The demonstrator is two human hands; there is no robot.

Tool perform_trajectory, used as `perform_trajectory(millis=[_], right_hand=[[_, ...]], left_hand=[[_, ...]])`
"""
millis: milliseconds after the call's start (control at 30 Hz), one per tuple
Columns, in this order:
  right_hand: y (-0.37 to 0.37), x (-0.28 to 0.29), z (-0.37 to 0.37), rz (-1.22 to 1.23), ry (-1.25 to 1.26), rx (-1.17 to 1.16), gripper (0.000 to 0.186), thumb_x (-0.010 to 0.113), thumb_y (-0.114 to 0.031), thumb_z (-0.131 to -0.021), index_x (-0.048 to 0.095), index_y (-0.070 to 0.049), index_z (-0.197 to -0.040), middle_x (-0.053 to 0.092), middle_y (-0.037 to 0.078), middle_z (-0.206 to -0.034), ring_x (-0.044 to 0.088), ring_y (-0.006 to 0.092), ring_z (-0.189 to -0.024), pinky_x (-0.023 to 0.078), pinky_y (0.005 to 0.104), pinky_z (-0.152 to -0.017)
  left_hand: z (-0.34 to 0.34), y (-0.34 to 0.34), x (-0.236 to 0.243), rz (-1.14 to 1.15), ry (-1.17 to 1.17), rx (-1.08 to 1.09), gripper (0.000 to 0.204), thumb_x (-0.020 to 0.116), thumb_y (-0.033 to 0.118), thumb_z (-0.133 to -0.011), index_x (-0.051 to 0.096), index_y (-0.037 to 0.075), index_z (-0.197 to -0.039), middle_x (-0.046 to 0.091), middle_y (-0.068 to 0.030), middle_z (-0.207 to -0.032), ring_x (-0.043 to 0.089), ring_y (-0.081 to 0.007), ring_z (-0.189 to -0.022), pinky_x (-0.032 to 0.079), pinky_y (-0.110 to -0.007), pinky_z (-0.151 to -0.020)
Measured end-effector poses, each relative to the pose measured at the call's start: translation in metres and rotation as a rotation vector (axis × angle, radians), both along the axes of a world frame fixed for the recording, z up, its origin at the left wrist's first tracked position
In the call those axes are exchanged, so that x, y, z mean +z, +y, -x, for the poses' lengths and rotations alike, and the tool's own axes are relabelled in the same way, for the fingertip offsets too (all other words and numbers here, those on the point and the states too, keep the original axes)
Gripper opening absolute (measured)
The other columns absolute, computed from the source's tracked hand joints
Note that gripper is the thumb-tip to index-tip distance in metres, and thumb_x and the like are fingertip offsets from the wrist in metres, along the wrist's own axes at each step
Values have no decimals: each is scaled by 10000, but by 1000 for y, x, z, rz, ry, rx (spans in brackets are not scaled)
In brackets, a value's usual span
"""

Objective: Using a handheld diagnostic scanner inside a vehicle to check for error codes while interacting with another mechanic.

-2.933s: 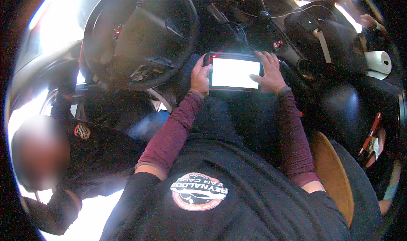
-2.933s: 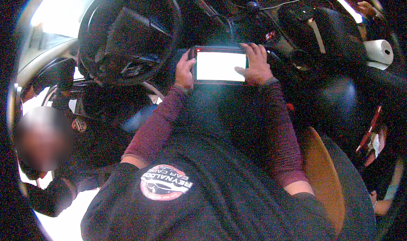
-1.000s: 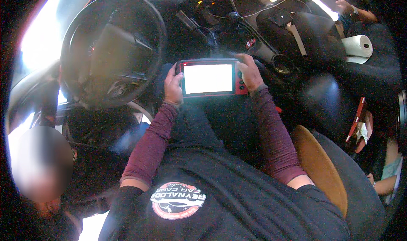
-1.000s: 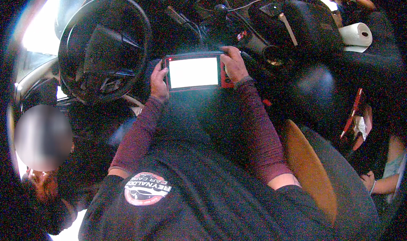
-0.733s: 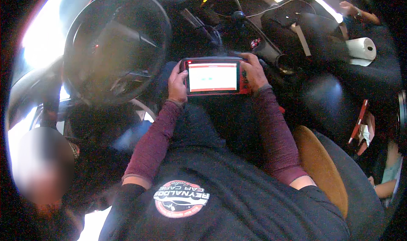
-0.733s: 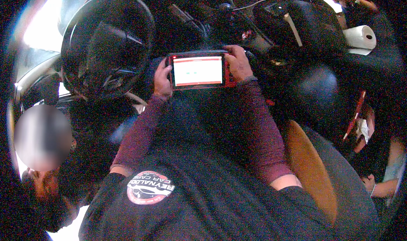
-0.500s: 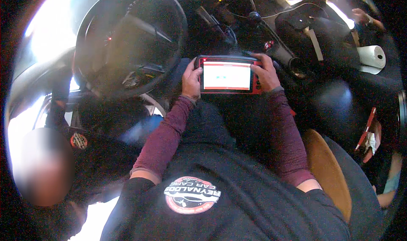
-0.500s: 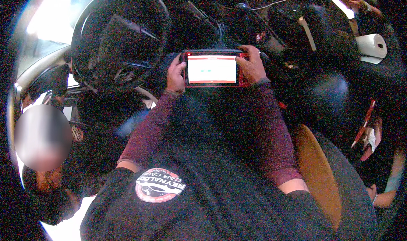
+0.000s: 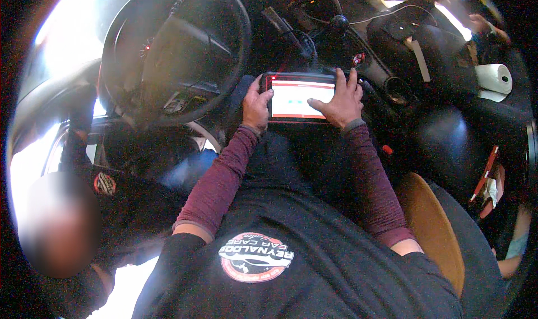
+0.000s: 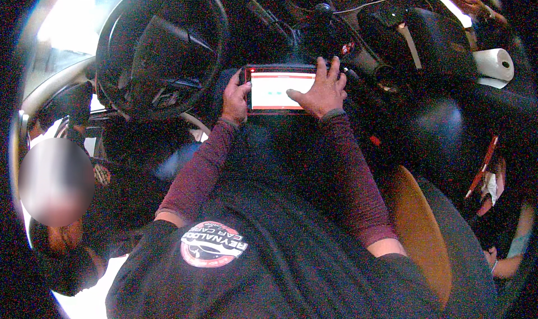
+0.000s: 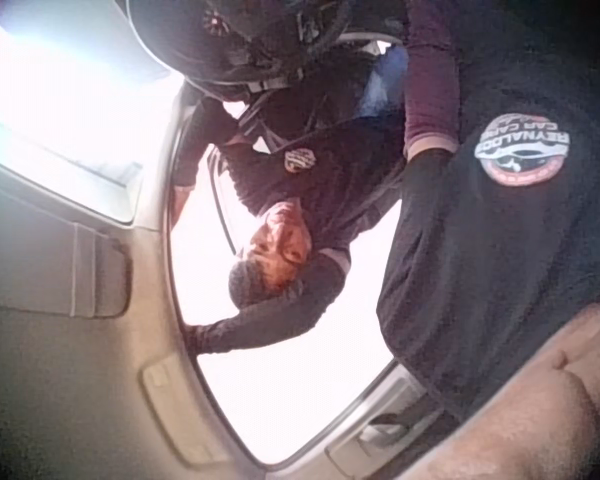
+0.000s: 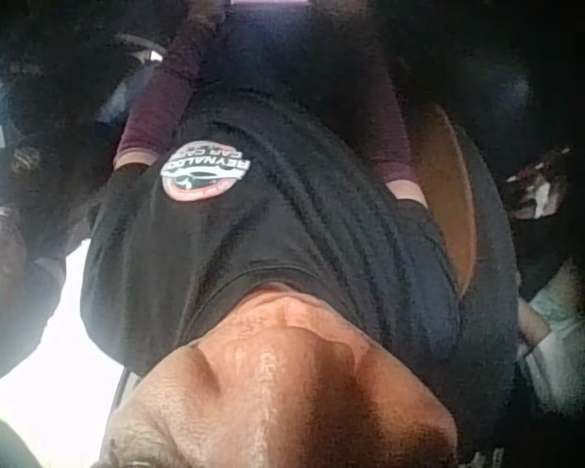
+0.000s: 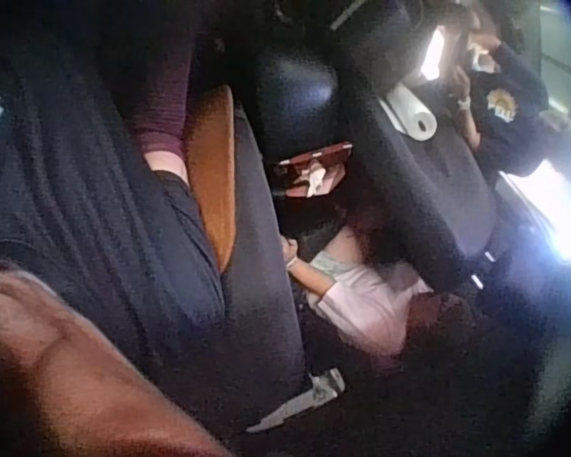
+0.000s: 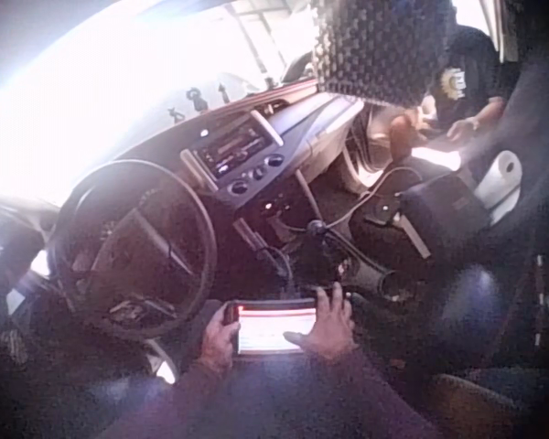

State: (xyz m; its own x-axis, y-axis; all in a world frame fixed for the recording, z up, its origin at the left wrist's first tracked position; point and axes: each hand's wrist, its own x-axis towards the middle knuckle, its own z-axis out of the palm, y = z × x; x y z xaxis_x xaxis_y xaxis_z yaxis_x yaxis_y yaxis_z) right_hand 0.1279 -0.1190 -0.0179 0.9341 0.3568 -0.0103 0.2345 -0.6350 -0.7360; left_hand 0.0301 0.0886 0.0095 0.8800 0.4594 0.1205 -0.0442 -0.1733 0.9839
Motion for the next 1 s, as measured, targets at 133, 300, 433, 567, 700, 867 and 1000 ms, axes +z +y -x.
perform_trajectory(millis=[133,300,433,567,700,867,1000], right_hand=[[3,5,3,21,30,-13,1231,783,-664,-612,195,-123,-1549,62,228,-1612,138,560,-1422,259,722,-1056],[17,16,18,106,9,-54,1274,756,-720,-608,156,-123,-1560,38,221,-1618,84,588,-1419,213,765,-1038],[23,11,21,173,-18,-94,1284,745,-743,-606,136,-142,-1564,28,214,-1620,60,598,-1419,196,773,-1036],[19,10,17,134,3,-90,1202,749,-703,-629,203,-153,-1547,71,202,-1614,111,570,-1420,227,757,-1037],[7,9,9,-20,14,-95,1005,787,-548,-642,356,-194,-1478,202,167,-1573,243,479,-1393,291,721,-1030],[2,7,3,-44,64,-46,929,804,-459,-667,376,-241,-1462,219,158,-1566,245,480,-1393,315,695,-1041],[0,-2,-4,-101,48,17,926,819,-405,-659,379,-253,-1460,219,161,-1567,254,483,-1389,321,663,-1066]], left_hand=[[0,2,-3,-41,-12,1,502,495,72,-894,472,-44,-1382,623,-117,-1230,603,-201,-1099,449,-316,-1003],[0,4,-4,-49,-1,27,509,494,91,-896,464,-46,-1386,624,-117,-1220,604,-192,-1091,452,-310,-996],[1,0,3,-34,26,1,518,498,20,-894,437,-53,-1403,609,-122,-1252,596,-193,-1120,433,-309,-1020],[2,0,3,1,-9,-20,512,488,30,-903,437,-47,-1407,612,-116,-1246,597,-185,-1117,438,-303,-1014],[-2,4,-9,121,-36,32,458,467,86,-913,503,-43,-1352,630,-119,-1223,602,-199,-1102,452,-318,-997],[0,9,-11,69,-28,-10,493,464,48,-918,448,-41,-1403,614,-110,-1239,597,-181,-1107,444,-291,-1001],[-1,12,-12,103,-10,15,487,460,42,-917,452,-42,-1397,618,-111,-1227,604,-179,-1087,460,-291,-980]])
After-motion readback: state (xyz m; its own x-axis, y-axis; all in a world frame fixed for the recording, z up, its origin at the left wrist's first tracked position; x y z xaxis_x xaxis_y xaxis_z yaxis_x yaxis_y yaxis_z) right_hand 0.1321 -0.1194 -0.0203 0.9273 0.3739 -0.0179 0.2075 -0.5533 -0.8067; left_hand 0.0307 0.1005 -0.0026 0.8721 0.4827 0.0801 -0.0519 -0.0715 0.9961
